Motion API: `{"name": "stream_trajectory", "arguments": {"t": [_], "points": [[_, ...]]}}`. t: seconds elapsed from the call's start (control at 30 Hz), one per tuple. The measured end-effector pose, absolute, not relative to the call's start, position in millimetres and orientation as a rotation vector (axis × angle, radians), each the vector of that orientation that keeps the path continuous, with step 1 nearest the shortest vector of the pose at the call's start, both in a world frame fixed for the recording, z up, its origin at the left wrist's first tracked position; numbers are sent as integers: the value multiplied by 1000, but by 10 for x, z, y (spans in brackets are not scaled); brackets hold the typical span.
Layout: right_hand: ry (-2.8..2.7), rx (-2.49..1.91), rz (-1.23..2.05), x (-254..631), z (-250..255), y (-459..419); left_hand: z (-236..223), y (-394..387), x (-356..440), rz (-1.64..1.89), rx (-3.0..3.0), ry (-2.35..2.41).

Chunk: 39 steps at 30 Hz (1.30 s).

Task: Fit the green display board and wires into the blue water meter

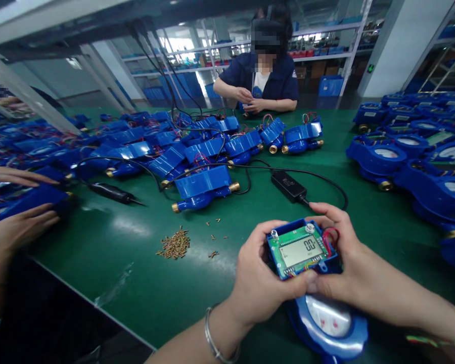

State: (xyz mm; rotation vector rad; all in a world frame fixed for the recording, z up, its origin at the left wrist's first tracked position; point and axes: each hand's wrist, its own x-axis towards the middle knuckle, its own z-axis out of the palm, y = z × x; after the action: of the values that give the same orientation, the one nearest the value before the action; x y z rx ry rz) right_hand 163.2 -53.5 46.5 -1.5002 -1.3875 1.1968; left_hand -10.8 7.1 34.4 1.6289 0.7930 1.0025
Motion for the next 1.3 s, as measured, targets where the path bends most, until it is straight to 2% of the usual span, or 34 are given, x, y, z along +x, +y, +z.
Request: {"name": "stream_trajectory", "arguments": {"t": [0.07, 0.37, 0.63, 0.83, 1.1, 1.2, 1.3], "points": [[-1357, -1533, 1082, 1577, 421, -525, 343, 64, -106, 1005, 1612, 779], [-1150, -1321, 953, 1429, 316, -607, 317, 57, -113, 1005, 1645, 818], [-1363, -1406, 750, 1419, 276, -563, 306, 49, -116, 1054, 1718, 794], [-1481, -1422, 780, 1551, 393, -607, 339, 69, -135, 1157, 1990, 776], [-1859, -1446, -111, 1706, 759, -766, 305, 89, -135, 1167, 2078, 729], [-1846, -1469, -245, 1607, 731, -722, 323, 85, -125, 1194, 2085, 744], [-1834, -1495, -229, 1554, 691, -678, 327, 90, -117, 1189, 2104, 731]]}}
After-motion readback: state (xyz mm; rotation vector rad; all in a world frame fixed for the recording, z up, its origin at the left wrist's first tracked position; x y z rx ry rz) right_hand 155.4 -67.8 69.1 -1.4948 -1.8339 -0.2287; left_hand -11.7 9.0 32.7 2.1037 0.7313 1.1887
